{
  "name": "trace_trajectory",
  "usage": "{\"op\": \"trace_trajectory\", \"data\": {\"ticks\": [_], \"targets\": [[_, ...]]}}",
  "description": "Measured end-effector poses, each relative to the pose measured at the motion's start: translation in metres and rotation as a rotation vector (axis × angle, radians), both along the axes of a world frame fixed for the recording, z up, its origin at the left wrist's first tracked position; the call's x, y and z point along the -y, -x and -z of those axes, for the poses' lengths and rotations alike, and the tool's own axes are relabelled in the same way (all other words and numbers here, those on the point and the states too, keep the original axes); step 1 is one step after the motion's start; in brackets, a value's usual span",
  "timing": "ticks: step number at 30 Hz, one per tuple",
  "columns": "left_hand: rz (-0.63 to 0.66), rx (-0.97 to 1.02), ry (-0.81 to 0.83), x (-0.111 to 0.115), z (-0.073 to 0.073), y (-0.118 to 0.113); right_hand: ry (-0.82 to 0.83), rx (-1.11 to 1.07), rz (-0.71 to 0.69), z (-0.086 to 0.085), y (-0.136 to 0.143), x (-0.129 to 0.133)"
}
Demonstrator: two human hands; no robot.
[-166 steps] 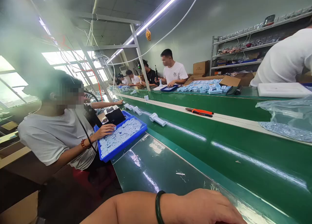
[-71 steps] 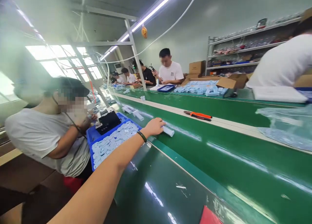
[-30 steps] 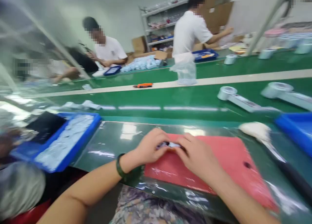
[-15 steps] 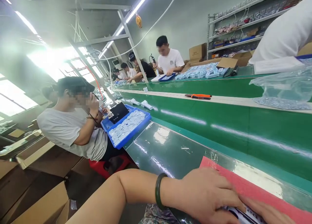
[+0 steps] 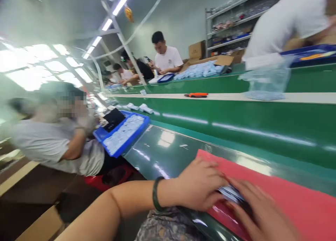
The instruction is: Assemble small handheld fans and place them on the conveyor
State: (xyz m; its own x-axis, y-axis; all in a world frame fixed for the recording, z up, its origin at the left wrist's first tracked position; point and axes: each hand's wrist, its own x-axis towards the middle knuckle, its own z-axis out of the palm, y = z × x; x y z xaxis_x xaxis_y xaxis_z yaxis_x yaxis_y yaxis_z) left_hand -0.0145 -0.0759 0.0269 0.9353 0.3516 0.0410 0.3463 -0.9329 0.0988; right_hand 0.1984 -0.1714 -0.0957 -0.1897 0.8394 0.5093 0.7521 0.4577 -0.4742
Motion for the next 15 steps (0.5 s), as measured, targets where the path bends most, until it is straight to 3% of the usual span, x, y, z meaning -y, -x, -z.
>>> {"op": "trace_trajectory", "data": {"ticks": [2,4,8,11,13,15], "targets": [[-0.012,0.044,-0.008,0.001,-0.004,0.004,0.003,0.032,-0.035,-0.040,0.012,0.003],[-0.013,0.101,0.023,-0.002,-0.002,0.008,0.056,0.036,-0.038,-0.065,0.022,-0.002],[0.046,0.172,0.084,-0.012,0.000,0.008,0.245,-0.014,0.008,-0.082,0.030,-0.008],[0.133,0.142,-0.059,-0.019,-0.010,0.004,0.301,-0.072,0.042,-0.093,0.025,0.001],[0.206,0.086,-0.193,-0.038,-0.020,0.002,0.251,-0.083,0.098,-0.101,0.011,0.010],[0.268,0.060,-0.314,-0.075,-0.029,-0.003,0.142,-0.039,0.234,-0.107,-0.017,0.018]]}}
